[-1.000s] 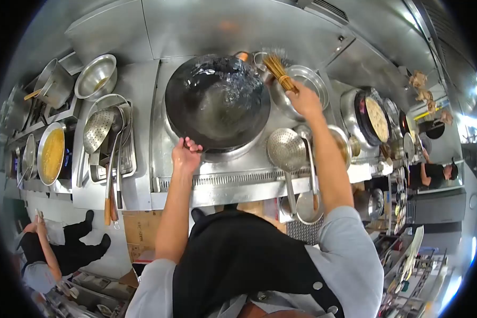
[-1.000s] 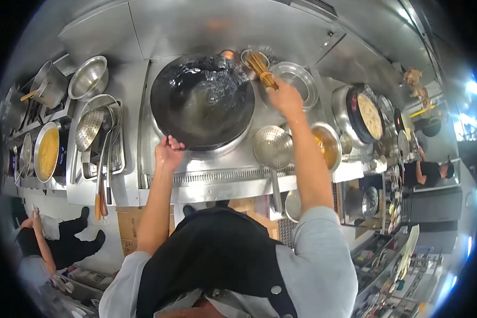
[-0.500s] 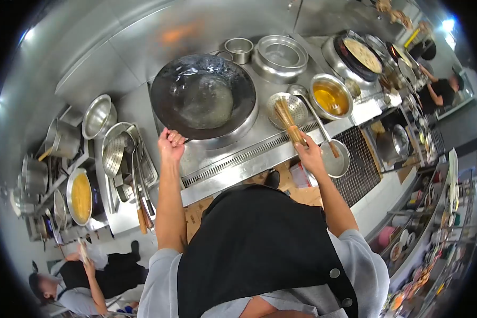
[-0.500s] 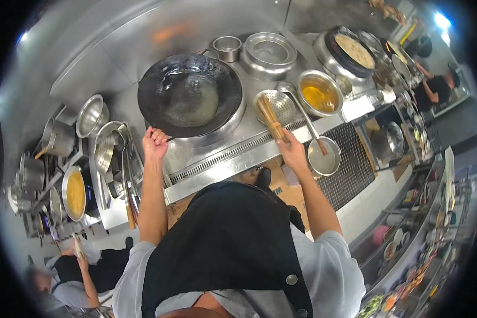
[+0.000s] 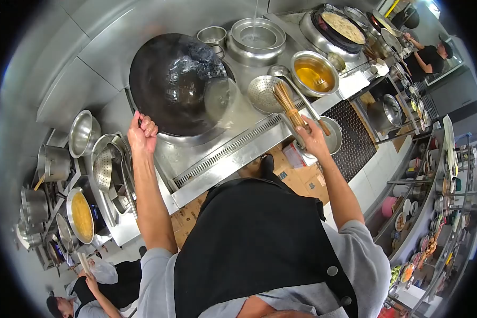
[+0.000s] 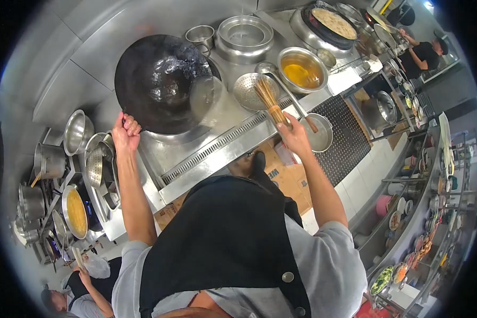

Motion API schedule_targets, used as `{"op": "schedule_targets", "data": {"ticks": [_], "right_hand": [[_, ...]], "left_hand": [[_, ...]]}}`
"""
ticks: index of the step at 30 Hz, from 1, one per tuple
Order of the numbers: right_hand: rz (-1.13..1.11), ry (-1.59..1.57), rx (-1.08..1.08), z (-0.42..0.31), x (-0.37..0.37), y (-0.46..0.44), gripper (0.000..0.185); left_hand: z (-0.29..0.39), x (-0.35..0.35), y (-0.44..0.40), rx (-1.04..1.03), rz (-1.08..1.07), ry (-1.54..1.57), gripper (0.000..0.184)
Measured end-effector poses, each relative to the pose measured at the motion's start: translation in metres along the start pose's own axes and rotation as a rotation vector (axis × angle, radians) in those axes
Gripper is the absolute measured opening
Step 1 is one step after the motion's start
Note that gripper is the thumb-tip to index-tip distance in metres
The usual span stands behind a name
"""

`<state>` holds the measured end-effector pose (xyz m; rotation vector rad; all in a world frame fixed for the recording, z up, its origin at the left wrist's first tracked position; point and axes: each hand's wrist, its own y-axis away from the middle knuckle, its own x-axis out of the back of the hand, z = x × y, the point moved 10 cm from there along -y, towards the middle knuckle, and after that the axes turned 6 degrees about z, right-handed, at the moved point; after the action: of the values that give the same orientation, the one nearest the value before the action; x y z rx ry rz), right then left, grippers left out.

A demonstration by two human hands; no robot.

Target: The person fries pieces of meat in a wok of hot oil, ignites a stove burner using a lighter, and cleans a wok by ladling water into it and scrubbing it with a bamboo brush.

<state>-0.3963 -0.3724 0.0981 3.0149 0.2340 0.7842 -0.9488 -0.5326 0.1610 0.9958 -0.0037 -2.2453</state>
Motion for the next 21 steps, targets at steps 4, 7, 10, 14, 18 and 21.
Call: {"op": "schedule_targets", "data": {"ticks": [4, 7, 10, 14, 18, 21], "right_hand": [[-0.055, -0.084, 0.110, -0.034, -0.041, -0.080, 0.060], [-0.166, -0.526, -0.076, -0.083, -0.118, -0.140, 0.052], [-0.002, -0.687, -0.166, -0.129, -0.220, -0.158, 0.043], [-0.331, -0.764, 0.131, -0.189, -0.298, -0.030, 0.033], [-0.697, -0.115, 0.550, -0.126, -0.278, 0.027, 0.045], [-0.429, 0.829, 0.393, -0.033, -0.220, -0.135, 0.046]], "left_hand": [[-0.007, -0.022, 0.013, -0.006, -0.029, -0.050, 0.030], [-0.019, -0.050, 0.040, -0.095, 0.035, -0.187, 0.030], [-0.038, -0.073, 0.069, -0.228, 0.003, -0.411, 0.032], [-0.053, -0.083, 0.087, -0.225, 0.002, -0.485, 0.031], [-0.018, -0.014, 0.055, -0.104, 0.134, -0.085, 0.027], [-0.006, 0.022, 0.054, -0.065, 0.193, 0.053, 0.027]]}}
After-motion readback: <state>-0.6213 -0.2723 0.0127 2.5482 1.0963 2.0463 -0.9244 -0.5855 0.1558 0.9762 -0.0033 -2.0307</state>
